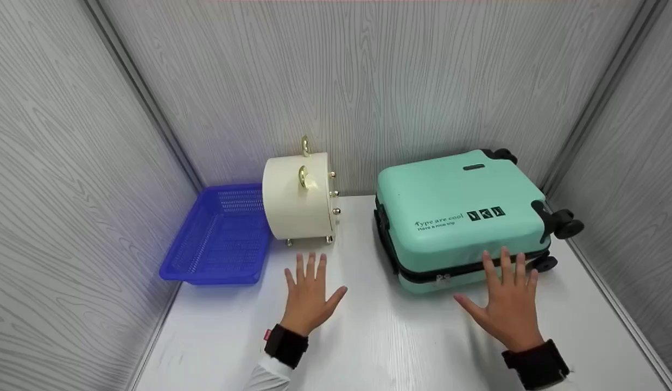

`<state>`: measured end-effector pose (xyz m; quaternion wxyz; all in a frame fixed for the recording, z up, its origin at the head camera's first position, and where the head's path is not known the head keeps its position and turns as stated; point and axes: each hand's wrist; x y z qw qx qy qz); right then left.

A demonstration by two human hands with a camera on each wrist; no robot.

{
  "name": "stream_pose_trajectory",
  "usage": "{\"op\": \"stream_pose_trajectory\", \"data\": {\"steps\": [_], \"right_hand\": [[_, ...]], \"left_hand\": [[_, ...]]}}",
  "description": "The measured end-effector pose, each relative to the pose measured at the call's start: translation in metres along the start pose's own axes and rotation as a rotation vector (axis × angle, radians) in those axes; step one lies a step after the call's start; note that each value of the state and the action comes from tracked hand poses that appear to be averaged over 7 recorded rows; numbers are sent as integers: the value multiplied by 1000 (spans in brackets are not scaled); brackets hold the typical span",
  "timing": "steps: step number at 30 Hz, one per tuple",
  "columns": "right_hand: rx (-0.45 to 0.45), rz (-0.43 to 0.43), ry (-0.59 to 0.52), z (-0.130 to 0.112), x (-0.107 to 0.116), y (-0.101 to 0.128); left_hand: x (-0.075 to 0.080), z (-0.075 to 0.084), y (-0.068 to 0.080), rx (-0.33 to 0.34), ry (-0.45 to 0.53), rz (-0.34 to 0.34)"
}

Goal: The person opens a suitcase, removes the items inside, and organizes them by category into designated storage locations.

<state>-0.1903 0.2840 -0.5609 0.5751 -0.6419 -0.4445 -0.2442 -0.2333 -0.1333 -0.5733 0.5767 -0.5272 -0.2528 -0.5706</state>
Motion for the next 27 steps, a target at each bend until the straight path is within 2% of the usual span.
{"op": "stream_pose_trajectory", "data": {"steps": [4,7,11,14,20,27], "right_hand": [[54,49,-26,-11,1,-15],[88,81,-48,-21,1,-25],[133,117,-54,-34,0,-39],[173,124,-43,-45,-1,-50],[222,120,-2,-65,-7,-70],[210,61,57,-86,-20,-93]], "left_hand": [[-15,16,-13,-87,97,15],[-26,24,-24,-119,165,35],[-39,31,-40,-109,264,40],[-44,35,-51,-85,341,3],[-55,46,-77,23,584,-96],[-76,55,-110,271,885,-185]]}}
Point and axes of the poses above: each hand's wrist, its own y-axis away from the middle knuckle, its own x-axis out of the back of the hand, z = x × y, and after that the axes turned 3 degrees about y, right-handed
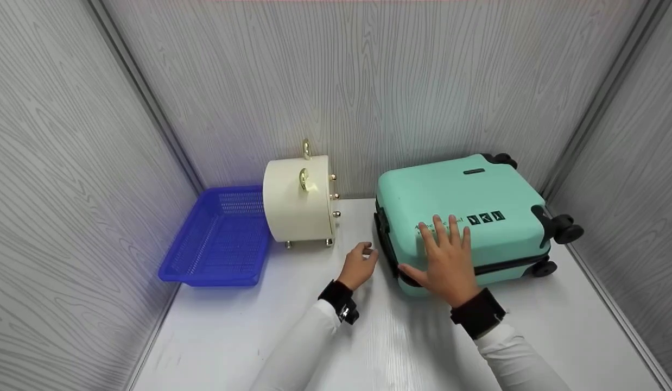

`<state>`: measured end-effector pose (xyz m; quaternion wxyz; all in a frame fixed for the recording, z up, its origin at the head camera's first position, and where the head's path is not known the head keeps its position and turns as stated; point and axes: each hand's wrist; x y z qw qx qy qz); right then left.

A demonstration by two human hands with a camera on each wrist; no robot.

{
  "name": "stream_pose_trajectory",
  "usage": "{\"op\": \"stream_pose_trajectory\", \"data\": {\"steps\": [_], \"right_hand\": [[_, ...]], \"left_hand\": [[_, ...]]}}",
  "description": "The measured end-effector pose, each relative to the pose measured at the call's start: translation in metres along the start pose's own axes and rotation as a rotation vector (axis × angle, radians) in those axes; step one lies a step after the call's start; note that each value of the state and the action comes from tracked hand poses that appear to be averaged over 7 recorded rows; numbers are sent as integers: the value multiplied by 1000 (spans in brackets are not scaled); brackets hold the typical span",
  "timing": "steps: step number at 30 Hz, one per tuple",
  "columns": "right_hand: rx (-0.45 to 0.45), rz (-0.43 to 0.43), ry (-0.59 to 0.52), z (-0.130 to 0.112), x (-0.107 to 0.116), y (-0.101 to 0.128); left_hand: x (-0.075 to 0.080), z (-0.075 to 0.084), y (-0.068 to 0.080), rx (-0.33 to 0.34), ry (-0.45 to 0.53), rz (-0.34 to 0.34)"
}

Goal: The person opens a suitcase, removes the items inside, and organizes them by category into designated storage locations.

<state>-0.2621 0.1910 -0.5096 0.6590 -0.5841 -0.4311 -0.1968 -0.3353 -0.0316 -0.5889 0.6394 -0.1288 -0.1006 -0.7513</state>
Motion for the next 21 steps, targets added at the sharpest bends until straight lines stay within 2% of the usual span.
{"op": "stream_pose_trajectory", "data": {"steps": [4,10,13,17,21], "right_hand": [[-42,-69,39,-6,-8,-11],[-114,-139,107,-10,-25,-15],[-124,-114,131,-12,-34,-15],[-122,-22,141,-12,-42,-13],[-116,52,118,-10,-46,-11]], "left_hand": [[-10,2,-20,99,114,-26],[-21,0,-37,156,77,-49],[-26,-3,-44,157,21,-26],[-30,-4,-50,128,-60,12],[-32,-5,-51,121,-41,16]]}}
Point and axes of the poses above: each hand's wrist, its own y-axis away from the middle knuckle, its own x-axis out of the back of the hand, z = x × y, and after that the axes turned 3 degrees about y, right-handed
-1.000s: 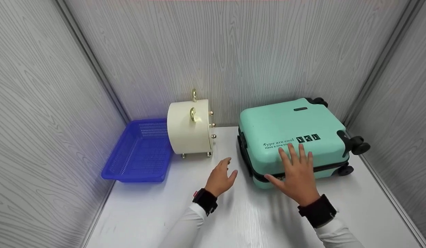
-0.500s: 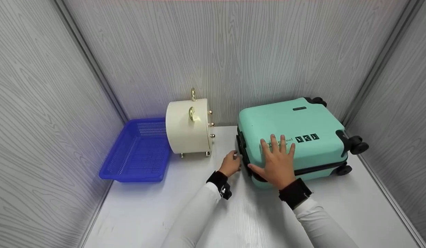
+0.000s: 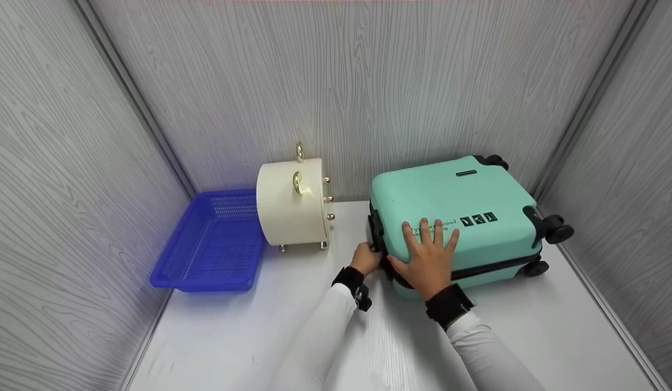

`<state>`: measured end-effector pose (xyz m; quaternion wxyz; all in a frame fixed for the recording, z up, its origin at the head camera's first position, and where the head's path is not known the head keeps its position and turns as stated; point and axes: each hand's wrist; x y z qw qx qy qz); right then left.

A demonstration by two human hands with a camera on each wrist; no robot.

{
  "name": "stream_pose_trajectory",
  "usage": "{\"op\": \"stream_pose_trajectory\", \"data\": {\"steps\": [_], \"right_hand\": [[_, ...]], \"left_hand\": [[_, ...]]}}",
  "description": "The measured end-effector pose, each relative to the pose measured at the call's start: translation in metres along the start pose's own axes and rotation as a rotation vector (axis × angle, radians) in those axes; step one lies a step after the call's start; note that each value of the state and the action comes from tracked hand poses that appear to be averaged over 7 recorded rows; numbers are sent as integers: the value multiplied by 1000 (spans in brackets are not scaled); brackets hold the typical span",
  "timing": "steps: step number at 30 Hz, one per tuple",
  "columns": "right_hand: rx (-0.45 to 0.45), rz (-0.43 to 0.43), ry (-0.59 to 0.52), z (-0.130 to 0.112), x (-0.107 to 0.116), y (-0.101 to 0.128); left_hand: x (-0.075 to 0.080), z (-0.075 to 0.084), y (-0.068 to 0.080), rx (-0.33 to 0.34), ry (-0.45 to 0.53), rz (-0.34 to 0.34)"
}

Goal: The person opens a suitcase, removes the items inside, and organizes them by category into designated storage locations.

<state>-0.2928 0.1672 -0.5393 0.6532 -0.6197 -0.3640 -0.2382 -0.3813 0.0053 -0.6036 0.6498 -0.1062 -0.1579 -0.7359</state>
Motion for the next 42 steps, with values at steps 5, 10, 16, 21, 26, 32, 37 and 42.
{"op": "stream_pose_trajectory", "data": {"steps": [5,10,16,21,26,32,37,42], "right_hand": [[9,28,-41,0,2,6],[51,55,-46,5,7,14],[132,105,-106,23,18,28],[220,114,-205,49,28,43],[310,85,-318,78,37,49],[377,51,-455,113,49,55],[381,-23,-495,132,58,61],[389,-28,-453,137,63,68]], "left_hand": [[4,0,9,27,97,-36],[8,1,26,64,151,-86],[3,0,48,138,281,-115],[-11,-3,71,208,404,-119],[-25,-4,99,232,491,-109],[-47,-3,133,277,638,-140],[-60,1,154,334,727,-174],[-46,6,150,267,608,-181]]}}
Point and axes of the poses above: each hand's wrist, its own y-axis away from the middle knuckle, its own x-axis out of the back of the hand, z = x × y, and after that the axes turned 3 degrees about y, right-handed
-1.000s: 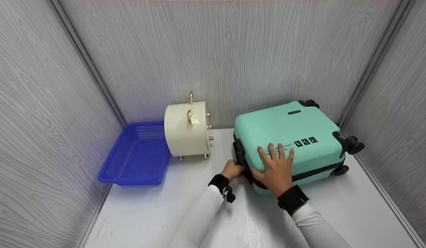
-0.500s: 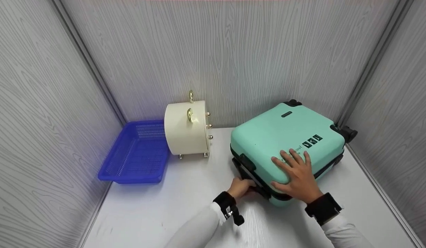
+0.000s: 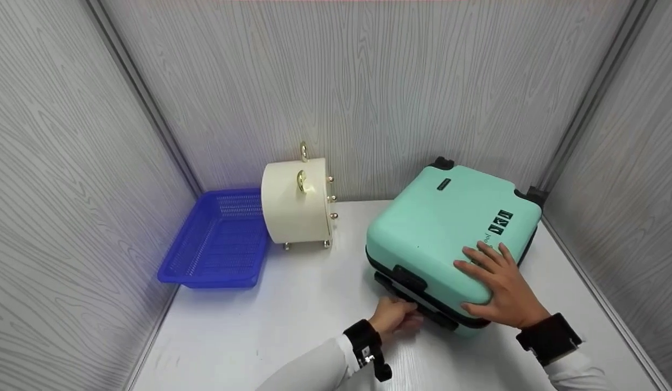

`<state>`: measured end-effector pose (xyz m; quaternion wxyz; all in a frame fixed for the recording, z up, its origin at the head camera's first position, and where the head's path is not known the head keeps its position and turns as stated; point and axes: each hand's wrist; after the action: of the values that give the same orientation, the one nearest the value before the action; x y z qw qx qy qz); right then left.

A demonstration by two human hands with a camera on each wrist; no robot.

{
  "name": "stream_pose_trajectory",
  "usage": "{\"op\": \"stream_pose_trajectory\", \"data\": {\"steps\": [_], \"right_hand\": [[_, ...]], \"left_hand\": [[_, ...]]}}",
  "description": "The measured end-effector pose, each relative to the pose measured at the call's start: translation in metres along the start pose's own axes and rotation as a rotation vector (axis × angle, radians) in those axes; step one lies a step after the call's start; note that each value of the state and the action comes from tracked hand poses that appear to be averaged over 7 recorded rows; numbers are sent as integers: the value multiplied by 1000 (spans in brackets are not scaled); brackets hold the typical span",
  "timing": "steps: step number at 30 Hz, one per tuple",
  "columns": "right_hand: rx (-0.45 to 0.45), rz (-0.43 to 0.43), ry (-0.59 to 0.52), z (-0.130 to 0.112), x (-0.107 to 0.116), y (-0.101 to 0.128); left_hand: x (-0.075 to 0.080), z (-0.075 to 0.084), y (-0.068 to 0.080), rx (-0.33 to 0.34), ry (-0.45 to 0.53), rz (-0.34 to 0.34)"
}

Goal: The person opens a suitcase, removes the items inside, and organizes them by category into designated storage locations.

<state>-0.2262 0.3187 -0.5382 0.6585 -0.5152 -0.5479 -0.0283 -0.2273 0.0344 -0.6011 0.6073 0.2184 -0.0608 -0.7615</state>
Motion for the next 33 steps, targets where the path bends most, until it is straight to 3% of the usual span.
{"op": "stream_pose_trajectory", "data": {"steps": [3,4,5,7,9,10,11,12,14,17,20,24,33], "right_hand": [[-62,26,-50,-4,-1,3],[-109,44,-77,-5,0,4],[-165,71,-109,-6,0,5],[-323,129,-183,-9,2,5],[-517,179,-255,-11,5,3],[-620,192,-291,-13,6,2],[-720,195,-329,-14,8,0],[-813,191,-371,-16,9,-2],[-963,157,-447,-20,10,-6],[-1098,89,-542,-27,8,-13],[-1166,40,-588,-34,5,-19],[-1193,21,-609,-38,3,-24],[-1095,-18,-654,-27,7,-17]], "left_hand": [[21,23,-7,-89,-132,85],[35,17,-29,-163,-184,125],[42,27,-34,-209,-231,169],[54,50,-46,-300,-319,235],[63,74,-59,-368,-394,253],[64,85,-63,-391,-420,246],[58,110,-50,-364,-438,217],[58,120,-53,-361,-456,180],[57,133,-60,-333,-492,100],[54,145,-71,-266,-528,-4],[53,150,-79,-228,-548,-45],[53,151,-84,-222,-557,-57],[51,139,-68,-247,-550,-25]]}}
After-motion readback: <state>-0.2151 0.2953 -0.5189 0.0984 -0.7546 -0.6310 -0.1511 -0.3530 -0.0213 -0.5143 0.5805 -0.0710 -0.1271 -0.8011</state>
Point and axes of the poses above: each hand's wrist, its own y-axis away from the middle knuckle, its own x-axis out of the back of the hand, z = x × y, and after that the axes turned 3 degrees about y, right-handed
